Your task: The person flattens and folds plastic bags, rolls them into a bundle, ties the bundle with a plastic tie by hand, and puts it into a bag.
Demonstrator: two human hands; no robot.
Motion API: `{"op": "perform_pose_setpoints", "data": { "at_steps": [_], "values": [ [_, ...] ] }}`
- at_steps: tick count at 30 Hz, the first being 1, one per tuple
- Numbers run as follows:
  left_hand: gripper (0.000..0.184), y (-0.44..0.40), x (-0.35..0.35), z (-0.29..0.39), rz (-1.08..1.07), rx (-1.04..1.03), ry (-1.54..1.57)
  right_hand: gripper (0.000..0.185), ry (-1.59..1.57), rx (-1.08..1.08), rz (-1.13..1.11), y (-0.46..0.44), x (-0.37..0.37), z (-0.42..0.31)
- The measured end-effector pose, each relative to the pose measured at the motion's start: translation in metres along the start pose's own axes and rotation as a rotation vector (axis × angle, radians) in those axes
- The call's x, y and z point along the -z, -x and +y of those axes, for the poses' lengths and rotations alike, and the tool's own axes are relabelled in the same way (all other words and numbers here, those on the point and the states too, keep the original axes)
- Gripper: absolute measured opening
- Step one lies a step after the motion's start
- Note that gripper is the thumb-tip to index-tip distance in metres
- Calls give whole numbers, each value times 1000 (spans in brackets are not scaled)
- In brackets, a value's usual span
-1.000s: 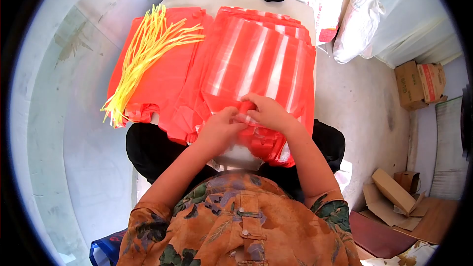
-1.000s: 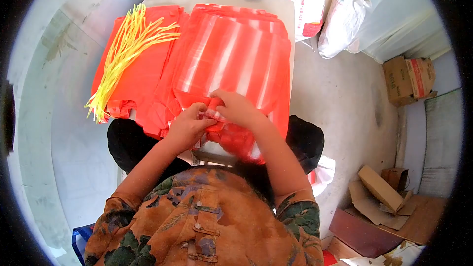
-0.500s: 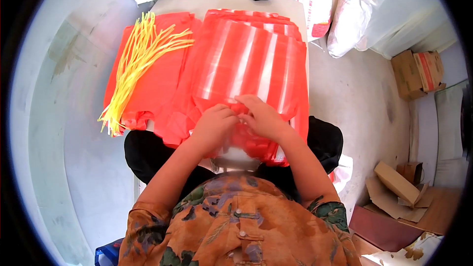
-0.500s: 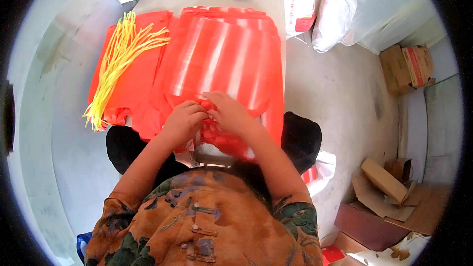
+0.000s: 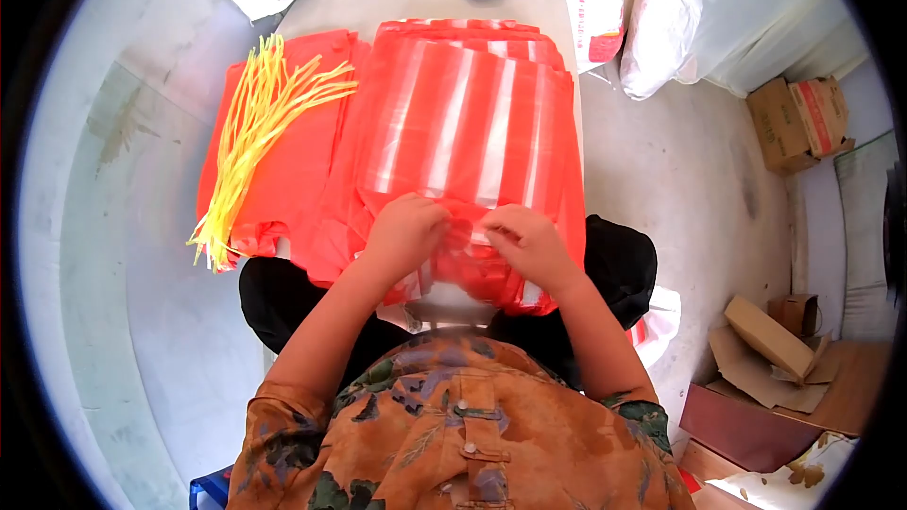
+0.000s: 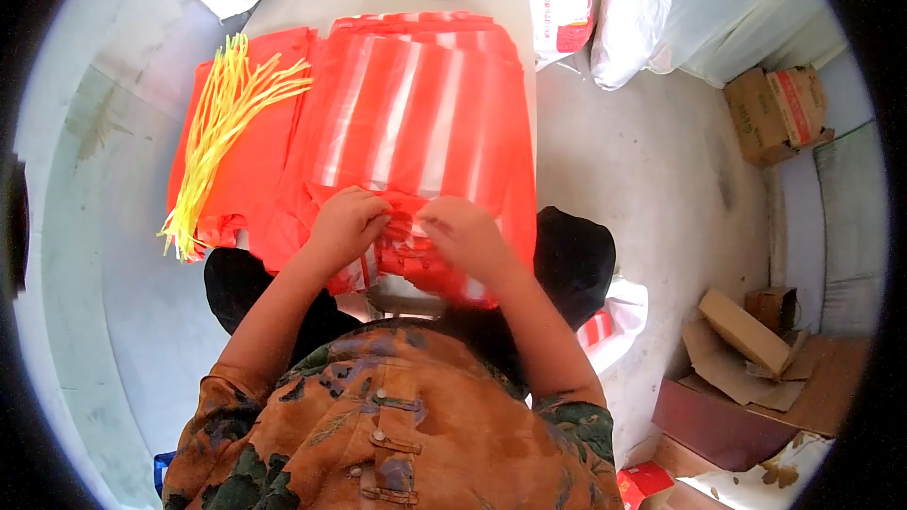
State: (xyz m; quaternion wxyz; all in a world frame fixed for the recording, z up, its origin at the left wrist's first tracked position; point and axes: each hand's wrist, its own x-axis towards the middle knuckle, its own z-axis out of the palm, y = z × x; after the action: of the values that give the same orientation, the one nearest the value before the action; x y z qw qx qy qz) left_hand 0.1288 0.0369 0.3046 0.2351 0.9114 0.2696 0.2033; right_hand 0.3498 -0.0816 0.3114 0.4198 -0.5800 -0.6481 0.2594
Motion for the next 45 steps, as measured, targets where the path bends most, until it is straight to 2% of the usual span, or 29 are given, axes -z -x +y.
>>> {"op": "perform_pose_setpoints", "data": {
  "at_steps": [2, 5, 7, 10, 16, 19, 22, 25, 28, 32, 38, 45],
  "values": [
    [10, -2, -1, 2, 19, 35, -16, 16, 99, 197, 11, -2, -15, 1],
    [8, -6, -3, 5, 41, 120, -18, 17, 219, 280, -22, -8, -23, -3],
    [8, -9, -3, 9, 28, 212, -9, 19, 266, 276, -43, -10, -27, -2],
    [12, -9, -9, 13, 145, 272, 9, 22, 314, 269, -63, -12, -28, -1],
    [24, 5, -6, -4, 206, -208, -153, 28, 343, 228, -82, -13, -25, 0],
    [29, 9, 8, 3, 106, -197, -167, 30, 356, 209, -117, -18, -23, -4],
    [44, 10, 8, -2, 70, -184, -186, 31, 385, 221, -135, -22, -22, -8],
    [45, 8, 7, -3, 44, -160, -242, 33, 426, 245, -148, -24, -21, -8],
    [36, 5, 7, 2, 54, -158, -285, 36, 483, 249, -173, -28, -22, -10],
    [38, 5, 7, 2, 45, -141, -302, 36, 559, 282, -153, -29, -28, -6],
    [40, 5, 5, 2, 72, -101, -298, 32, 510, 213, -84, -29, -33, -6],
    [36, 4, 0, -4, 121, -93, -289, 31, 487, 289, -11, -27, -29, -11]
  ]
}}
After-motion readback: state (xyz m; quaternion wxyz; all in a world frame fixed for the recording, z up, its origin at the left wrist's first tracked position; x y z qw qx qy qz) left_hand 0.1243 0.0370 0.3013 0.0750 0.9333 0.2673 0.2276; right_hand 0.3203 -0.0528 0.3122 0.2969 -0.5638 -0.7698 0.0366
